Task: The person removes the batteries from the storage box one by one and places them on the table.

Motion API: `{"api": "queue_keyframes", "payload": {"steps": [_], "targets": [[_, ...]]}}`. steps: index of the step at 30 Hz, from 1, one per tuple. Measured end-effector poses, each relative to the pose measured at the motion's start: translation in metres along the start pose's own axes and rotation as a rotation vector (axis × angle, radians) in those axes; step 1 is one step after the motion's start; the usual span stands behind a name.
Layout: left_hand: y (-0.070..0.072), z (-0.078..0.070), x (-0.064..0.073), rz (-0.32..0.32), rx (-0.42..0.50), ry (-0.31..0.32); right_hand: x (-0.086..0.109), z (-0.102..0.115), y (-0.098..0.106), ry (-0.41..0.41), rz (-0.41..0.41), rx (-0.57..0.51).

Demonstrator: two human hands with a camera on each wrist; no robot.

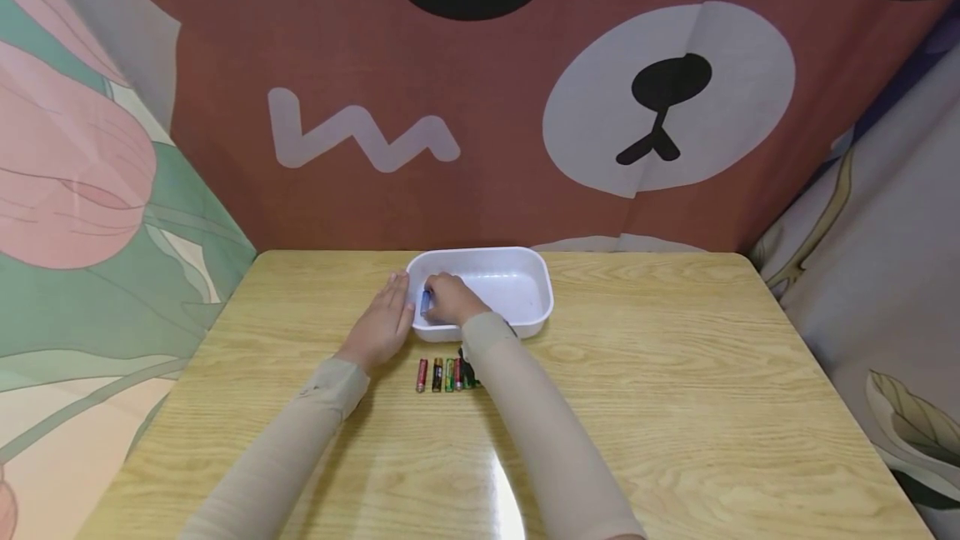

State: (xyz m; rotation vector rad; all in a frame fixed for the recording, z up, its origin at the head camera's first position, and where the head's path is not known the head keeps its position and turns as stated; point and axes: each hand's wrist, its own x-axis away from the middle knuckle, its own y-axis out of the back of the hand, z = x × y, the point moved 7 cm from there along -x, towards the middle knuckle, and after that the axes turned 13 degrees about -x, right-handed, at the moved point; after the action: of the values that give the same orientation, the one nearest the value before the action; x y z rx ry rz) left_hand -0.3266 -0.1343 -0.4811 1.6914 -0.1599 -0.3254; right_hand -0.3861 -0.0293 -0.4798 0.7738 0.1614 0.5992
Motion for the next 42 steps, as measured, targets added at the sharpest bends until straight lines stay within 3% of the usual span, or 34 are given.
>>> {"api": "queue_keyframes", "payload": {"steps": [30,42], "targets": [[0.0,0.001,0.0,-0.013,-0.032,-0.011,0.009,0.008,0.015,0.037,-0.035,-0.041],[0.002,0.0,0.001,-0.01,-0.027,-0.003,0.032,0.003,0.031,0.039,-0.111,-0.121]]}}
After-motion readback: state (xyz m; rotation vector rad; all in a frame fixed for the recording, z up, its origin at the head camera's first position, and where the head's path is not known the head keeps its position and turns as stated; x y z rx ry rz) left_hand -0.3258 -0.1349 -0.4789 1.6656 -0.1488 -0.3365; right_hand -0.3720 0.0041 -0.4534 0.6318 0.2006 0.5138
